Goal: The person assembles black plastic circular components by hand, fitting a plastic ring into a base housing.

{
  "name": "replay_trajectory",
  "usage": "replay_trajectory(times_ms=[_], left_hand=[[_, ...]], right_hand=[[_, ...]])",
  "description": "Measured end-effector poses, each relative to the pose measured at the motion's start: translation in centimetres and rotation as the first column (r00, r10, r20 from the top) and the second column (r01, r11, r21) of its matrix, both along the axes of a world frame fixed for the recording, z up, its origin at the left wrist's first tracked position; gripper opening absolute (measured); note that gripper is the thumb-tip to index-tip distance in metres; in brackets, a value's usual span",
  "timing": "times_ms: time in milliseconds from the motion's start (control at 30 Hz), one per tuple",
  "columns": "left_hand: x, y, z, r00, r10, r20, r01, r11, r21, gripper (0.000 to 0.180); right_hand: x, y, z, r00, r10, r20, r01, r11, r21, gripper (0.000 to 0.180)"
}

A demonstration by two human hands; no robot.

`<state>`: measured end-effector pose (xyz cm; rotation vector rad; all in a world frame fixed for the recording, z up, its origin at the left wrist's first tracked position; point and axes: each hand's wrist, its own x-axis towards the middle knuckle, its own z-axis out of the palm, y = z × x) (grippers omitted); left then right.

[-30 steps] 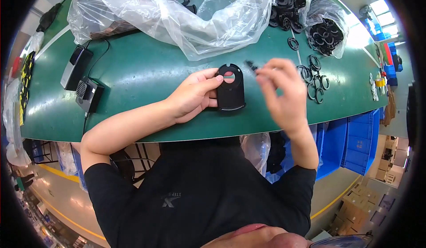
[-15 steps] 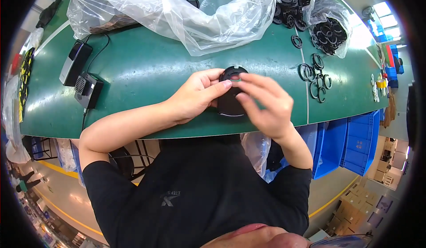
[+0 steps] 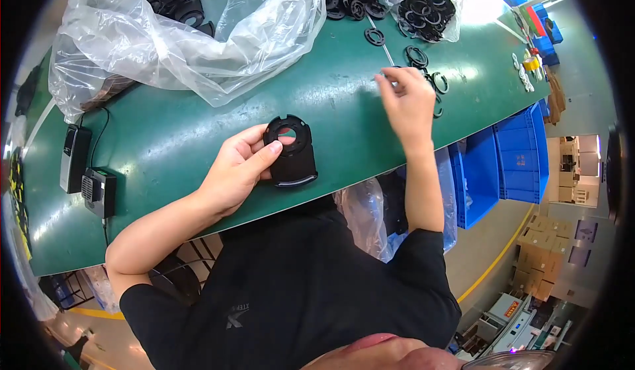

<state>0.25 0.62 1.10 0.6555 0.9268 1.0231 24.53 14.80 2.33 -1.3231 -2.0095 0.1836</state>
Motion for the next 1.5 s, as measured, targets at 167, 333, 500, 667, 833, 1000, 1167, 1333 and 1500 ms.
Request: replay_trajectory(times_ms=[167,333,500,667,833,1000,1167,1333,1500], left_hand=[[0.5,0.2,-0.1,1.000,-0.004,0.021,0.003,1.000,0.010,0.032],[0.2,0.1,0.0,1.000,-0.013,0.020,0.014,0.999,-0.039,0.031],[0.0,0.2,-0.1,0.999,0.000,0.046,0.003,0.998,-0.067,0.027],[0.0,0.3,-0.1,0.998,0.016,0.058,-0.014,0.999,-0.032,0.027],[0.1,0.1,0.2,0.996,0.056,0.063,-0.052,0.997,-0.063,0.029],[0.1,0.1,0.4,0.992,0.069,0.102,-0.062,0.995,-0.073,0.029],[-0.1,0.0,0.0,0.994,0.064,0.088,-0.059,0.996,-0.062,0.030],[0.0,0.3,-0.1,0.993,0.063,0.096,-0.058,0.996,-0.062,0.031],[0.1,0.2,0.1,0.991,0.076,0.112,-0.069,0.996,-0.064,0.030]], right_hand=[[2.4,1.6,-2.0,0.964,-0.122,0.237,0.114,0.992,0.049,0.015],[2.1,1.3,-1.7,0.990,-0.075,0.117,0.057,0.987,0.152,0.008],[0.6,-1.3,0.9,0.970,0.123,-0.212,-0.101,0.989,0.111,0.007],[-0.4,-2.1,1.9,0.800,0.120,-0.588,-0.430,0.799,-0.421,0.015],[-2.8,-1.2,2.8,0.840,0.542,0.003,-0.485,0.754,-0.442,0.019],[-4.8,-1.4,1.8,0.671,0.702,0.237,-0.622,0.708,-0.334,0.021],[-3.9,-1.4,2.0,0.680,0.730,0.070,-0.707,0.678,-0.201,0.025],[-3.9,-3.2,0.9,0.898,0.428,0.096,-0.408,0.896,-0.175,0.031],[-4.9,-4.1,-0.2,0.869,0.481,0.119,-0.456,0.870,-0.187,0.051]])
